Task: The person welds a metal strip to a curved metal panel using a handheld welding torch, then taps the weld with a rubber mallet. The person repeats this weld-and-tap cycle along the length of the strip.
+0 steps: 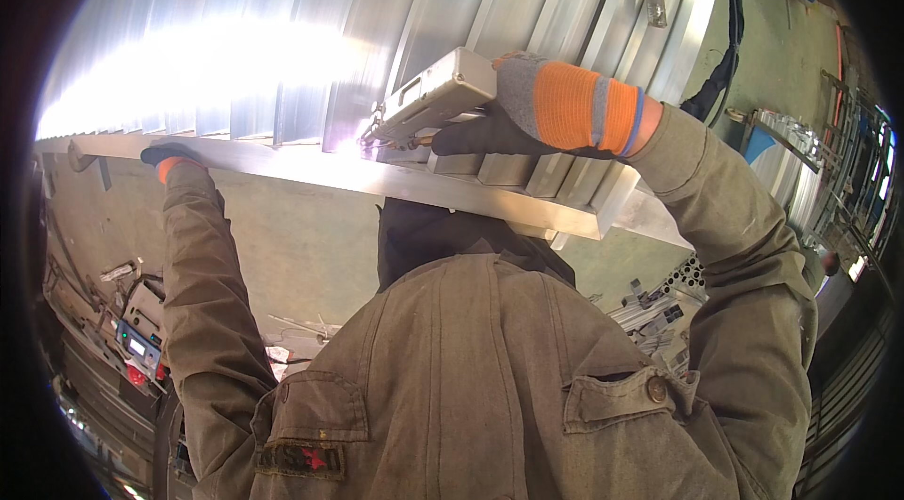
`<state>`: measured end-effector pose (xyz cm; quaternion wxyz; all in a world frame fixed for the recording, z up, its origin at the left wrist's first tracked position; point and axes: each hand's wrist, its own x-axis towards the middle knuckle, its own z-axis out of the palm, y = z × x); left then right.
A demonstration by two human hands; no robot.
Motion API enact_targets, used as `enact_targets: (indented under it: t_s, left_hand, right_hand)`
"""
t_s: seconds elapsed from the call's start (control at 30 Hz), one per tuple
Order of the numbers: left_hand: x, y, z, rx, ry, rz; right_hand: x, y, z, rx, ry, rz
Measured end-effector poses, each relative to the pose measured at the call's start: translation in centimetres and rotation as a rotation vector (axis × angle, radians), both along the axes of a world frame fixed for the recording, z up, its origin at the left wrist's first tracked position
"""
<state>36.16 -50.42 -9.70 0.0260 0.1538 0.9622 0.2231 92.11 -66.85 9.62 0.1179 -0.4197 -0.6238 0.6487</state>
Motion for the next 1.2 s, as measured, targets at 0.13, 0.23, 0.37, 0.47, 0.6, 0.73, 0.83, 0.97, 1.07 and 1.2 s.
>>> enact_targets:
  t_s: [0.13,0.23,0.37,0.47,0.6,0.73,0.83,0.97,1.07,1.2]
  left_hand:
    - [0.0,0.1,-0.1,0.002,-0.002,0.0]
    - [0.1,0.0,-0.1,-0.001,-0.002,-0.002]
    - [0.1,-0.2,-0.1,0.001,-0.007,-0.002]
    - [0.1,-0.3,-0.1,0.002,-0.01,-0.003]
    - [0.1,-0.4,-0.1,-0.003,-0.011,0.002]
    - [0.1,-0.4,-0.1,-0.002,-0.02,0.007]
    - [0.2,-0.4,-0.1,-0.009,-0.022,0.012]
    - [0.1,-0.5,-0.3,-0.017,-0.027,0.022]
    - [0.1,-0.6,-0.4,-0.022,-0.029,0.029]
    - [0.1,-0.5,-0.5,-0.027,-0.034,0.036]
  right_hand:
    - [-0.1,0.4,1.1,-0.031,-0.14,0.078]
    - [-0.4,0.6,1.0,-0.043,-0.126,0.062]
    - [-0.8,0.6,0.5,0.044,-0.15,0.071]
    - [-0.9,0.7,0.6,0.09,-0.112,0.07]
    - [-1.2,1.1,1.7,0.052,-0.162,0.066]
    - [-1.6,1.9,2.9,0.047,-0.253,0.115]
    - [-1.9,2.4,3.6,0.084,-0.239,0.147]
    - [-2.2,2.8,4.3,0.02,-0.128,0.107]
    - [-2.5,3.1,4.6,0.04,-0.154,0.134]
    - [-2.8,3.6,5.2,0.02,-0.247,0.185]
